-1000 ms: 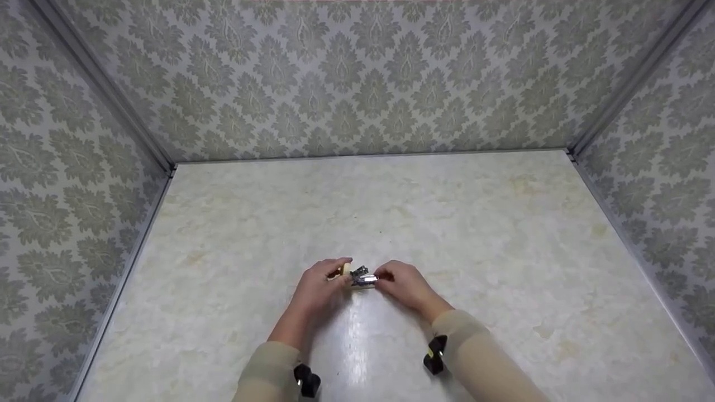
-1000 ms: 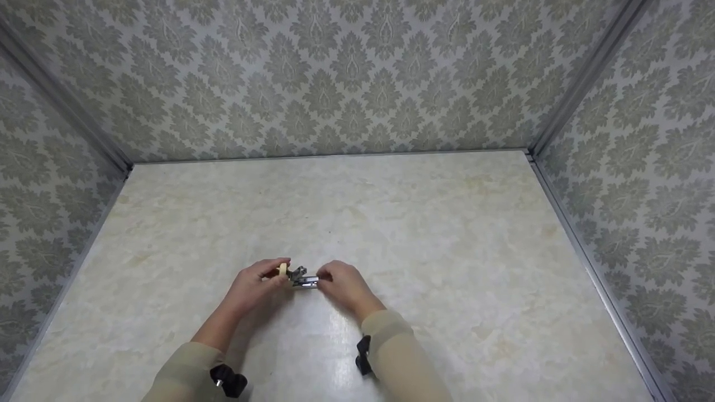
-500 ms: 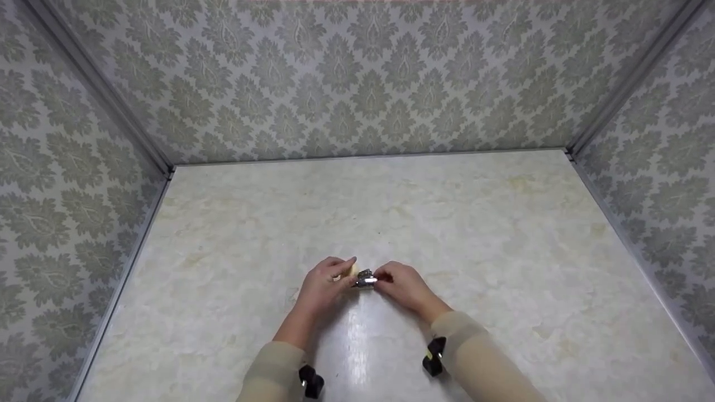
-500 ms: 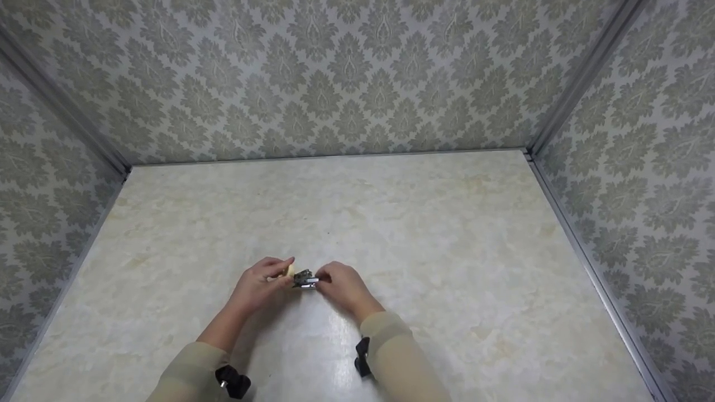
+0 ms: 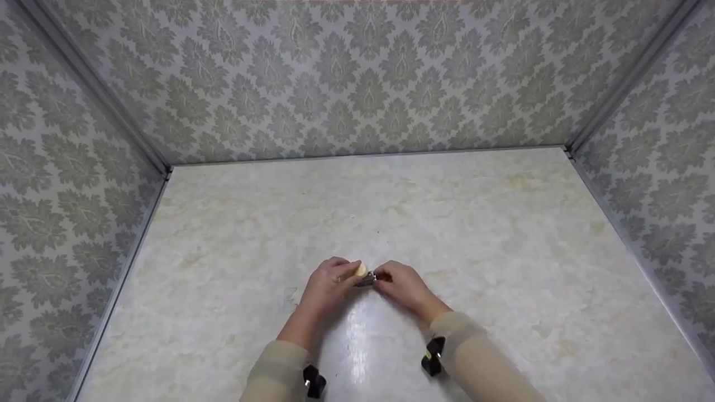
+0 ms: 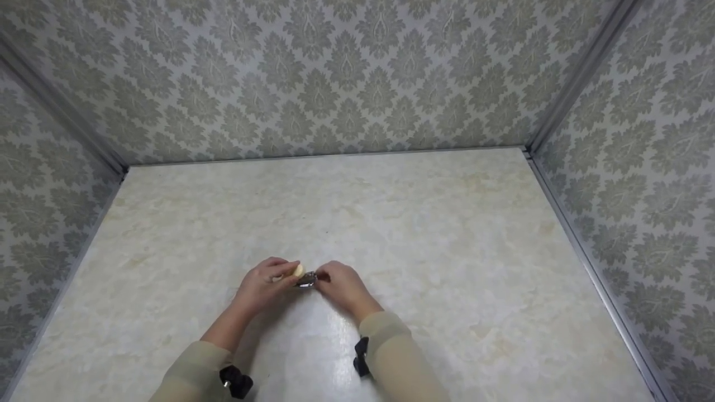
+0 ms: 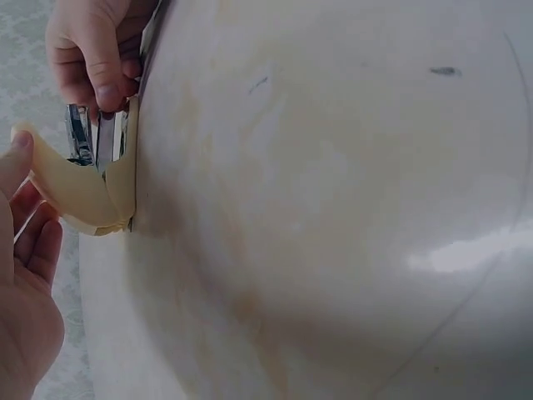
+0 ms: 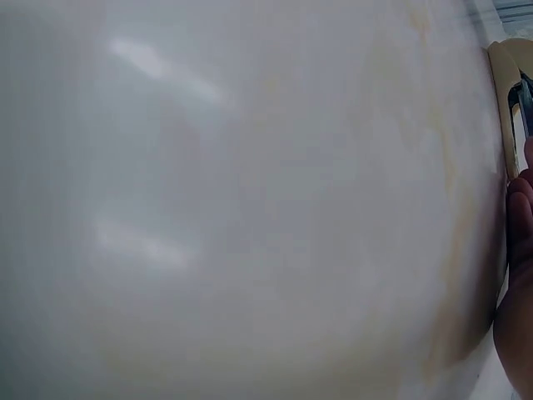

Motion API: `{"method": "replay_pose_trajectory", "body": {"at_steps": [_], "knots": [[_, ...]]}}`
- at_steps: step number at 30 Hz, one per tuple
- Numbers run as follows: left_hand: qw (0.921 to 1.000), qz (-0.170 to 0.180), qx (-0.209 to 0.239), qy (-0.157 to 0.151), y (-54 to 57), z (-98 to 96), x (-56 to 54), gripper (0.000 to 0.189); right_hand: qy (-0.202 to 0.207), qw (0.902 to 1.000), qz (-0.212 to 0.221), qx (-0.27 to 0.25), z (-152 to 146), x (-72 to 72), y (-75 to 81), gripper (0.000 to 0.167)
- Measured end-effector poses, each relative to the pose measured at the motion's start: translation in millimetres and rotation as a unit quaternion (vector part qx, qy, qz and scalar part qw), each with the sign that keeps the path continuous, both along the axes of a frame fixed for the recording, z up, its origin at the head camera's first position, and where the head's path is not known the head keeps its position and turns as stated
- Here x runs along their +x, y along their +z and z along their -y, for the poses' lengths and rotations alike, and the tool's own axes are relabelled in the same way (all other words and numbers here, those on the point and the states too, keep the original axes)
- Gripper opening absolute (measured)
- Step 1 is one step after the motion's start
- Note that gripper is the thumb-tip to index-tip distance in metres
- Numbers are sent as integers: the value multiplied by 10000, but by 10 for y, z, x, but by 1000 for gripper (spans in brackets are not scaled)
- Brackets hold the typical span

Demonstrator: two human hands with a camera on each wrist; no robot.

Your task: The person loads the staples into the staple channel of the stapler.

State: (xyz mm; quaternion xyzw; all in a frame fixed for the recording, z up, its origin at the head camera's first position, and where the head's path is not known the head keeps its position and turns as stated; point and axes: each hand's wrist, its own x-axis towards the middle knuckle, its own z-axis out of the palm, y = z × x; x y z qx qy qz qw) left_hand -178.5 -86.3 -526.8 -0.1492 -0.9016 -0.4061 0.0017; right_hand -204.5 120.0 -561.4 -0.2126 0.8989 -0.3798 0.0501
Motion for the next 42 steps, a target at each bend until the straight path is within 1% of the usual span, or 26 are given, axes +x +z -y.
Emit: {"method": "replay_pose_trajectory", "body": {"at_steps": [4, 7, 10, 16, 19, 23, 27, 32, 35, 38, 42], "knots": [[9999, -64, -72, -79, 5, -14, 9, 35, -57, 10000, 69, 19, -7, 4, 14, 14], [9998, 24, -162, -130, -6, -48, 9, 34, -41, 9999, 96, 16, -10, 9, 6, 14], [9993, -17, -293, -216, -21, -86, 5, 33, -11, 9999, 96, -29, -13, 14, -4, 14], [9971, -485, -501, -317, -43, -132, -8, 30, -54, 10000, 36, -7, -19, 3, -7, 15], [9963, -582, -552, -317, -44, -144, -8, 29, -28, 10000, 11, 23, -23, -4, -5, 14], [9954, -593, -654, -361, -43, -158, -15, 26, 36, 10000, 37, 17, -30, -7, 1, 14], [9942, -677, -719, -418, -35, -166, -22, 24, 127, 9999, 101, -48, -38, -10, 16, 15], [9909, -1010, -779, -437, -30, -181, -22, 22, 204, 9996, 194, -70, -74, -17, 43, 17], [9877, -1205, -877, -467, -40, -196, -27, 21, 172, 9995, 277, -19, -100, -22, 56, 18], [9874, -1160, -957, -485, -57, -201, -32, 21, 137, 9993, 361, -3, -132, -23, 54, 23], [9906, -887, -956, -400, -52, -180, -35, 24, 52, 9987, 502, -109, -167, -27, 45, 30]]}}
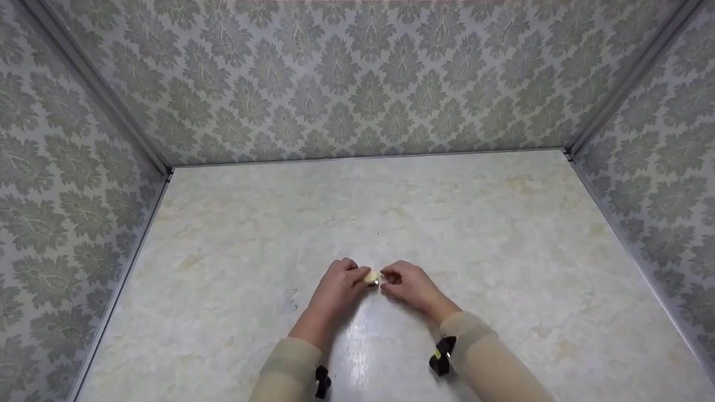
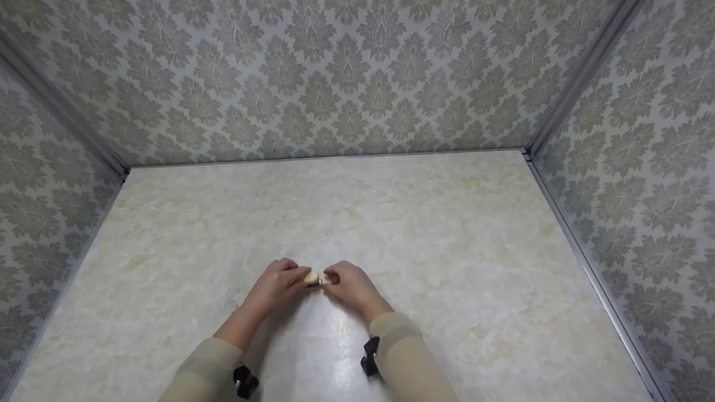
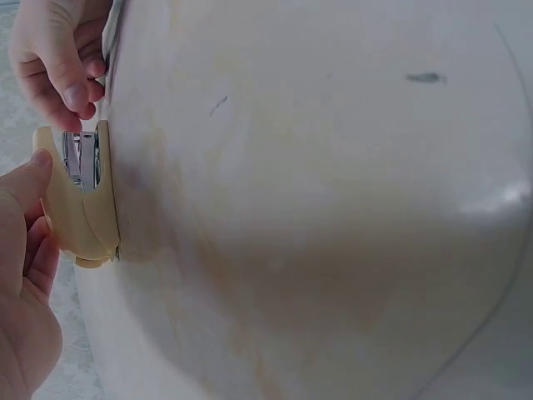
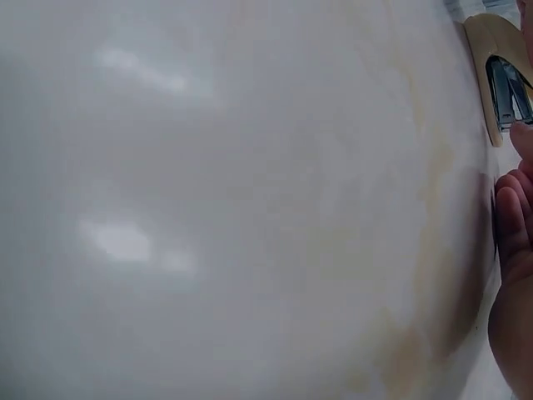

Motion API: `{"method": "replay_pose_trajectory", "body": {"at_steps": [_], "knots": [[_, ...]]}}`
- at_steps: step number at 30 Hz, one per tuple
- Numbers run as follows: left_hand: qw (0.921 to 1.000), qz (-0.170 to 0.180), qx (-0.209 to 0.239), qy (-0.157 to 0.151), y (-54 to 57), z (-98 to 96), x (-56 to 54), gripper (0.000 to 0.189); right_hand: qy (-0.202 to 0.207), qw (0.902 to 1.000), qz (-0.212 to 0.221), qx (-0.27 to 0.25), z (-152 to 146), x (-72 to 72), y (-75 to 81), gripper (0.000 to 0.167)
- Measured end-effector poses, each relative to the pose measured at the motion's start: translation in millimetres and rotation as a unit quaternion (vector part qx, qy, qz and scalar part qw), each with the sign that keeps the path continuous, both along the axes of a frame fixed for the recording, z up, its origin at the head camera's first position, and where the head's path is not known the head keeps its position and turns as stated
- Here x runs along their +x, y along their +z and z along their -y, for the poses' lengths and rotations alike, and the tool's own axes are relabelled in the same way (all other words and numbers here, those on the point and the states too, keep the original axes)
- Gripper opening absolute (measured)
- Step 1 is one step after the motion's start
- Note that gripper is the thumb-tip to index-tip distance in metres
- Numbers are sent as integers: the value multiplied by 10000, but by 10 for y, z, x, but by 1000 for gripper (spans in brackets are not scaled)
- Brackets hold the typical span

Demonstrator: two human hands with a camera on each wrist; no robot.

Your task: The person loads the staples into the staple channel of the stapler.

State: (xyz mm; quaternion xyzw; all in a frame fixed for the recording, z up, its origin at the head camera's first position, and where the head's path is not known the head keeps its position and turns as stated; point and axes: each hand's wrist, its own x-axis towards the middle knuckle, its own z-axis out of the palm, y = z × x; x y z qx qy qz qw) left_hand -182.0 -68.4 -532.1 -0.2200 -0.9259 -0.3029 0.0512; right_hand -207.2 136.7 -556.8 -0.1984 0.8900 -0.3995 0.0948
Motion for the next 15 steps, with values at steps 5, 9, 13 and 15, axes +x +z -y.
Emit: {"method": "replay_pose_trajectory", "body": {"at_steps": [5, 9, 13, 15], "knots": [[9999, 131, 1, 11, 18, -4, -4, 25, -106, 9997, -6, -231, -70, 15, -10, 31], [9997, 244, 55, 5, 21, -8, -3, 25, -106, 9994, -94, -302, -121, 30, -6, 30], [9988, 464, 101, 78, 25, 1, -2, 26, -113, 9996, -22, -265, -166, 42, 14, 31], [9985, 534, 123, 53, 28, 5, -7, 26, -165, 9997, 59, -193, -194, 48, 24, 31]]}}
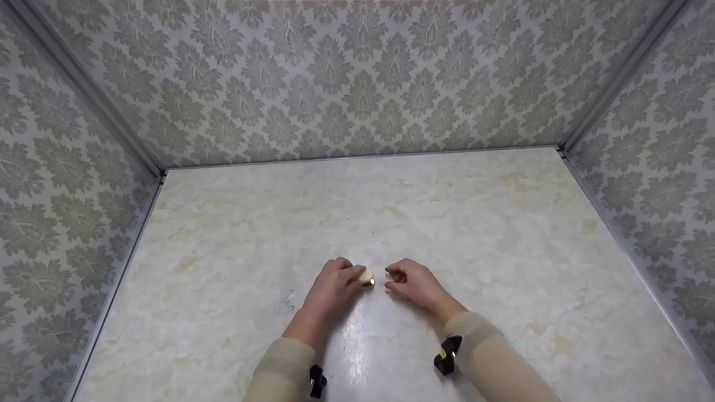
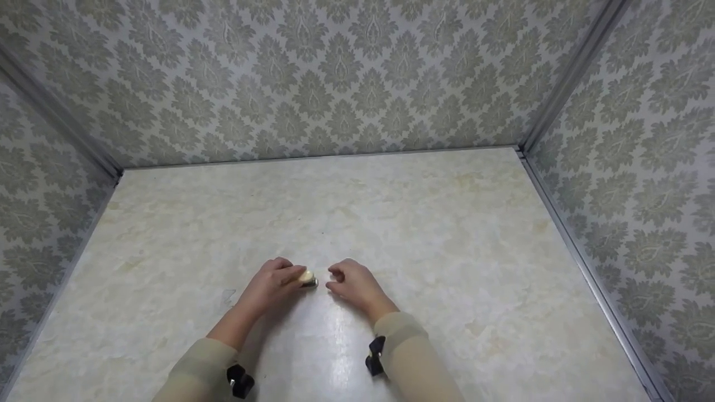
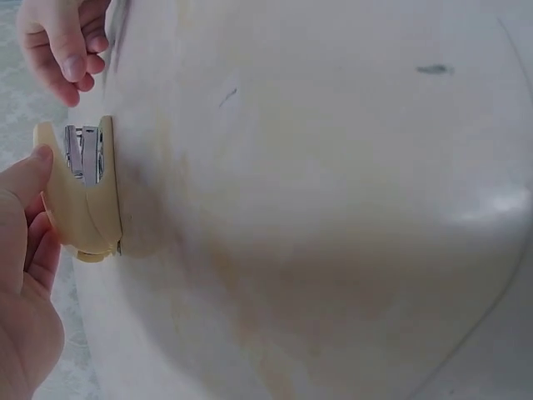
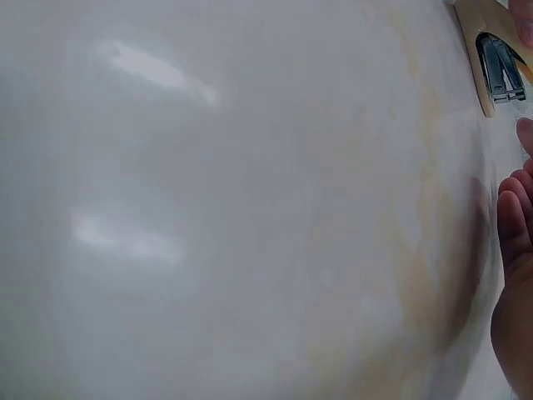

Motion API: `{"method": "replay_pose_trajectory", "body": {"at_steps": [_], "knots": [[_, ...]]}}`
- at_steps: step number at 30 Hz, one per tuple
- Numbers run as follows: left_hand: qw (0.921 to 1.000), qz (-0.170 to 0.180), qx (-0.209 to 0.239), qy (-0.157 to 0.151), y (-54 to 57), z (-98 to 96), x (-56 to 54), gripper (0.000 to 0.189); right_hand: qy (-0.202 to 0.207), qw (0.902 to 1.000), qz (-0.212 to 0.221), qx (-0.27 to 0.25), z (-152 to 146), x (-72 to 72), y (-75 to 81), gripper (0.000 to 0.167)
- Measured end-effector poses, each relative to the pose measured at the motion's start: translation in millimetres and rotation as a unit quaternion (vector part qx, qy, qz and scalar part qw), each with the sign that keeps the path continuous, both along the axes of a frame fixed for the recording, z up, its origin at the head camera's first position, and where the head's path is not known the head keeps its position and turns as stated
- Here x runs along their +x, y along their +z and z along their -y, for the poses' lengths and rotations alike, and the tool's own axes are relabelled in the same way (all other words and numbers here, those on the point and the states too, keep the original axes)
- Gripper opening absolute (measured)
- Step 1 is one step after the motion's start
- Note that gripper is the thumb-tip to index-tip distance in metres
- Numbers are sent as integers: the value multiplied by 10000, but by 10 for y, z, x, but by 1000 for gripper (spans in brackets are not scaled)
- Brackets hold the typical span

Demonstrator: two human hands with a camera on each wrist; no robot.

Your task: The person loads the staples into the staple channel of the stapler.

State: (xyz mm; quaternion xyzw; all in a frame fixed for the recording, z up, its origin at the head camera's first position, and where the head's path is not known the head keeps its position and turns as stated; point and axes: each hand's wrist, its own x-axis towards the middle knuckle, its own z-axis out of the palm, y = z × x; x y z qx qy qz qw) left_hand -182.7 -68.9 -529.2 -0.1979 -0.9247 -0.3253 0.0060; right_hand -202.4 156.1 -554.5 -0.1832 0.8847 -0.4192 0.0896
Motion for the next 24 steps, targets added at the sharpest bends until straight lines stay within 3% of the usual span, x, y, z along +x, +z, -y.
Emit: {"method": "replay_pose_trajectory", "body": {"at_steps": [13, 17, 24], "knots": [[9993, 346, 71, -136, 36, 96, -86, 30, -321, 9994, 29, 103, -196, -13, 23, 31], [9988, 472, 125, -20, 27, 147, -68, 35, -466, 9989, 45, 71, -278, -16, 4, 32], [9986, 377, 208, 291, -19, 325, 6, 48, -586, 9983, -69, -24, -472, 25, -8, 35]]}}
